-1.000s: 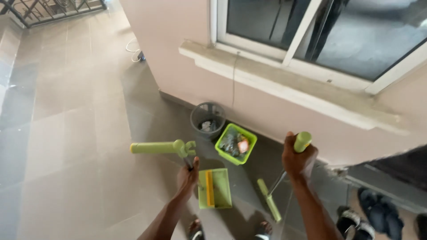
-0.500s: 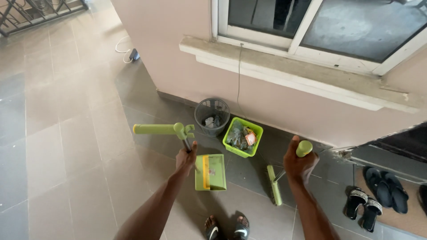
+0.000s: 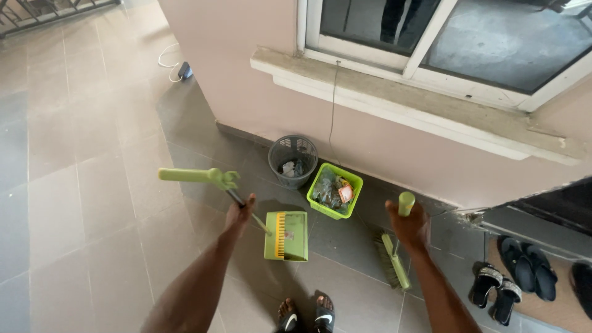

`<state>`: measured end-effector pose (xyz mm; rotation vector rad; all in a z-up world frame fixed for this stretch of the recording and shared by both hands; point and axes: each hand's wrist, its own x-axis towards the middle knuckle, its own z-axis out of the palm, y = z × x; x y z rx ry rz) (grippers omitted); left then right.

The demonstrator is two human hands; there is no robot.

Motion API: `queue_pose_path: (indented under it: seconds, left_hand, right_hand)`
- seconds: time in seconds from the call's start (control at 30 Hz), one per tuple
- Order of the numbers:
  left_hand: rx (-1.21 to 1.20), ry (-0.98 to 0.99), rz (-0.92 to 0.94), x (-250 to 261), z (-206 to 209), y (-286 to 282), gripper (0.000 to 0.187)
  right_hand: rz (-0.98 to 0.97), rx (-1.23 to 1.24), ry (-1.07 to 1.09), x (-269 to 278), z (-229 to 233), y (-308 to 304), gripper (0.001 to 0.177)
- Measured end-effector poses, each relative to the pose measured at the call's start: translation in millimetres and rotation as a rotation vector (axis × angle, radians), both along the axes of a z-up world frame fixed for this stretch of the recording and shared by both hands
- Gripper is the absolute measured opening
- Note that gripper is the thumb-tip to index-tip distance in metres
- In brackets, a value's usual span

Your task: Cleaning and assembling a broom and dustpan set on a balcony.

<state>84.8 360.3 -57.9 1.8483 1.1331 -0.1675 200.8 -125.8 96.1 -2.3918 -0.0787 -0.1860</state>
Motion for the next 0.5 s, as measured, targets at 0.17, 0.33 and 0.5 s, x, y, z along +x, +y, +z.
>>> queue_pose_path:
  seconds: [0.17, 0.33, 0.5]
  left_hand:
    - [-0.038, -0.079, -0.050, -8, -3, 7, 0.066]
    - [-0.015, -0.206, -0.186, 22, 0, 7, 0.057]
    - [0.013, -0.078, -0.235, 36, -26, 15, 0.051]
  right_hand:
    - [0.051, -0.151, 0.231, -1, -58, -46, 0.034]
    - [0.314, -1.086, 0.085, -7, -87, -69, 0.032]
    - [-0.006, -0.724, 0.258, -70, -64, 23, 0.031]
